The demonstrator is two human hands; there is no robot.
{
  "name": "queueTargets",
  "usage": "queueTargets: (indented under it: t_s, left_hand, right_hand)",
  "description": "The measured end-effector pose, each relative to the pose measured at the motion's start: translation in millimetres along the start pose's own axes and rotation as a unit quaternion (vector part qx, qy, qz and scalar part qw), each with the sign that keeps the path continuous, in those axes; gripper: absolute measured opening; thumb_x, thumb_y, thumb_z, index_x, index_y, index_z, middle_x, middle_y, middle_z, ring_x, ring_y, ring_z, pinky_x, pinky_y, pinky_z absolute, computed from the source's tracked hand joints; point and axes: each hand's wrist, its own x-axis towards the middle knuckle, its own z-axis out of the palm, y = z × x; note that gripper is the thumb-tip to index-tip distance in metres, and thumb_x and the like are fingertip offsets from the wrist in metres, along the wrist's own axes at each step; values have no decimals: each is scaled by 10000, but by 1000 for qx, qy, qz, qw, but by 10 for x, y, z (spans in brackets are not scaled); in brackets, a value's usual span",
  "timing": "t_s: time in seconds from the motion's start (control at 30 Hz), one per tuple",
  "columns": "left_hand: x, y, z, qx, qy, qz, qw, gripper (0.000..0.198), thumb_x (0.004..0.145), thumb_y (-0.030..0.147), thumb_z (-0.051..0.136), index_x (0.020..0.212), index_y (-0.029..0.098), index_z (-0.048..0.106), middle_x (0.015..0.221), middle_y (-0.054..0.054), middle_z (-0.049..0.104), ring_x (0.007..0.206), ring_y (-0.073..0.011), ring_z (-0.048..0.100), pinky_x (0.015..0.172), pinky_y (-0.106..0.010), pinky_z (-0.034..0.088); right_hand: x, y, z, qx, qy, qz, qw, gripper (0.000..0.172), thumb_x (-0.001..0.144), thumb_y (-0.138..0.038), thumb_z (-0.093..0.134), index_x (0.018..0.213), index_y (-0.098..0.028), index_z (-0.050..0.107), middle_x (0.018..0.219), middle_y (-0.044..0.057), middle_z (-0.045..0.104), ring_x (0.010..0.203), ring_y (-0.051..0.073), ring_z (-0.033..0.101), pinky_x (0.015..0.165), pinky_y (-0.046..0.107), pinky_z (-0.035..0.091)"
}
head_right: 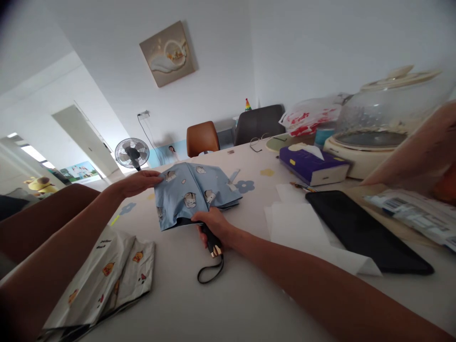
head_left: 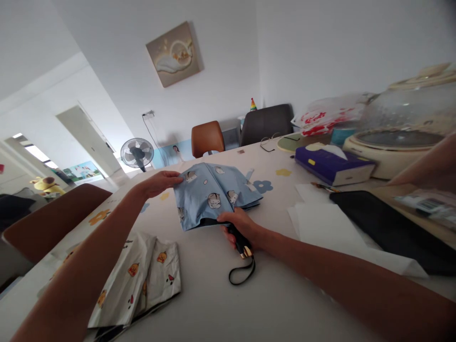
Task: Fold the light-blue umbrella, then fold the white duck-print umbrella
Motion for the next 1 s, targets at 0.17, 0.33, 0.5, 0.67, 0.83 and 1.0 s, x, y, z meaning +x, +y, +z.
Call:
queueTargets:
  t_s: [0.17,0.33,0.5,0.67,0.83,1.0]
  left_hand:
    - [3,-36,-42,-14,16,22,1000,276,626,367,676,826,177,685,909,-90,661,824,-188,586,833,-373,437]
    - [1,-97,-69,-17,18,9,1000,303,590,361,703,821,165,683,836,-68,662,765,-168,579,797,-340,441]
    - [108,-245,47,3,65,25,998,292,565,357,686,770,150,666,744,-45,647,700,-161,559,753,-337,434]
    - [218,-315,379,74,213,63,972,207,612,272,590,767,139,623,769,-50,627,770,-193,564,780,-366,425]
    - [-149,-269,906,230,336,226,885,272,726,188,504,997,183,525,1047,-84,555,1056,-220,470,942,-391,342]
    - [-576,-265,1329,406,217,342,819,292,750,203,558,1030,184,478,1028,-98,524,1000,-232,454,873,-379,387]
  right_hand:
    - [-23,-14,-17,10,-13,7,1000,266,740,-302,508,523,-181,413,338,-24,418,288,86,373,295,208,372]
    - [-53,-58,19,2,3,24,1000,251,746,-280,474,526,-183,401,327,-20,412,280,87,365,294,208,365]
    - [-9,-47,-5,21,-1,38,999,243,745,-296,478,549,-199,371,334,-40,390,280,85,360,290,205,367]
    - [29,-34,-39,66,-9,43,997,183,731,-248,459,580,-200,367,361,-61,372,275,71,332,287,196,361]
    - [50,-4,-56,99,-16,39,994,158,732,-231,465,601,-188,388,403,-64,388,292,61,337,302,190,366]
    - [59,2,-82,102,-25,27,994,174,742,-258,455,593,-180,410,385,-59,381,301,72,346,311,201,374]
